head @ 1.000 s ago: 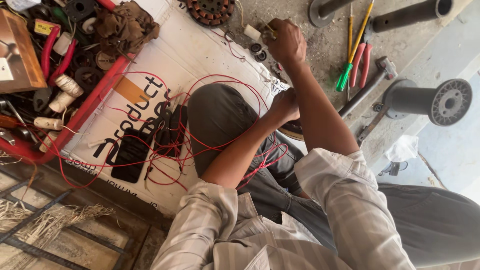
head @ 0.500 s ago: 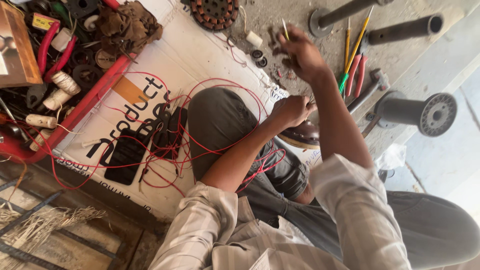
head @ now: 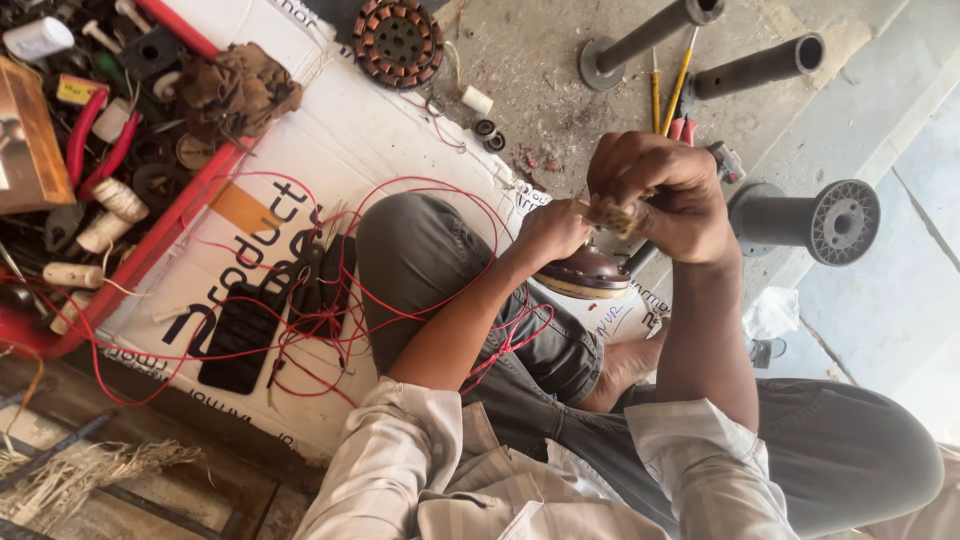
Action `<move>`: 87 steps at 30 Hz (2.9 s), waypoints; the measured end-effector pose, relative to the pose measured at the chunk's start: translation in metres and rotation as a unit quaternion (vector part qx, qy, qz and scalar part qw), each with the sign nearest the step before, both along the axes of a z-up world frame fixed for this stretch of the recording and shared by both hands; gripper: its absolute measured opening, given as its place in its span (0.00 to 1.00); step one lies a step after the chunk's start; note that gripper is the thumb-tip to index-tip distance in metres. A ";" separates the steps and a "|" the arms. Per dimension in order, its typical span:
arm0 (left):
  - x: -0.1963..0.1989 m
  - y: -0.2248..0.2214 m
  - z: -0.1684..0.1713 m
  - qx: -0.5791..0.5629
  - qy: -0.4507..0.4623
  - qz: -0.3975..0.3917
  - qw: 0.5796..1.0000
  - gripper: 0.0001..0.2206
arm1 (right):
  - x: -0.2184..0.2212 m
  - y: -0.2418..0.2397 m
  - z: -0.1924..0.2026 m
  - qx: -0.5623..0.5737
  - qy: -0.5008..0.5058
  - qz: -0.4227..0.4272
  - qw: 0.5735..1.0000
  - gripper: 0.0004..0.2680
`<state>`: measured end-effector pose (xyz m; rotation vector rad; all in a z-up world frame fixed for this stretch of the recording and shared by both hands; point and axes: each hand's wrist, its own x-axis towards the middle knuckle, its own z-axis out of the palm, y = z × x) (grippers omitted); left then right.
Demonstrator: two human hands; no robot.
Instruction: The person sits on the floor and uses a screwdriver to adjust a small white cylindrical component on a brown circular electrical part. They manipulate red wires and use a metal rod to assist with the assembly.
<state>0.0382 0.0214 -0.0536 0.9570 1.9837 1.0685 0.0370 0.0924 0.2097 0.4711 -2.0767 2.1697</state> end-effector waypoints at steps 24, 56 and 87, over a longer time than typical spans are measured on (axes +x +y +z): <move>0.000 0.005 -0.003 0.051 -0.026 0.002 0.998 0.25 | -0.020 0.055 -0.080 0.368 -0.382 -0.248 0.811 0.09; 0.002 -0.010 -0.007 -0.039 -0.148 -0.167 0.974 0.22 | 0.193 -0.012 -0.011 0.341 -0.414 -0.391 0.748 0.11; -0.014 -0.026 0.047 -0.012 -0.235 -0.169 0.957 0.18 | 0.187 -0.042 -0.094 0.370 -0.400 -0.420 0.726 0.08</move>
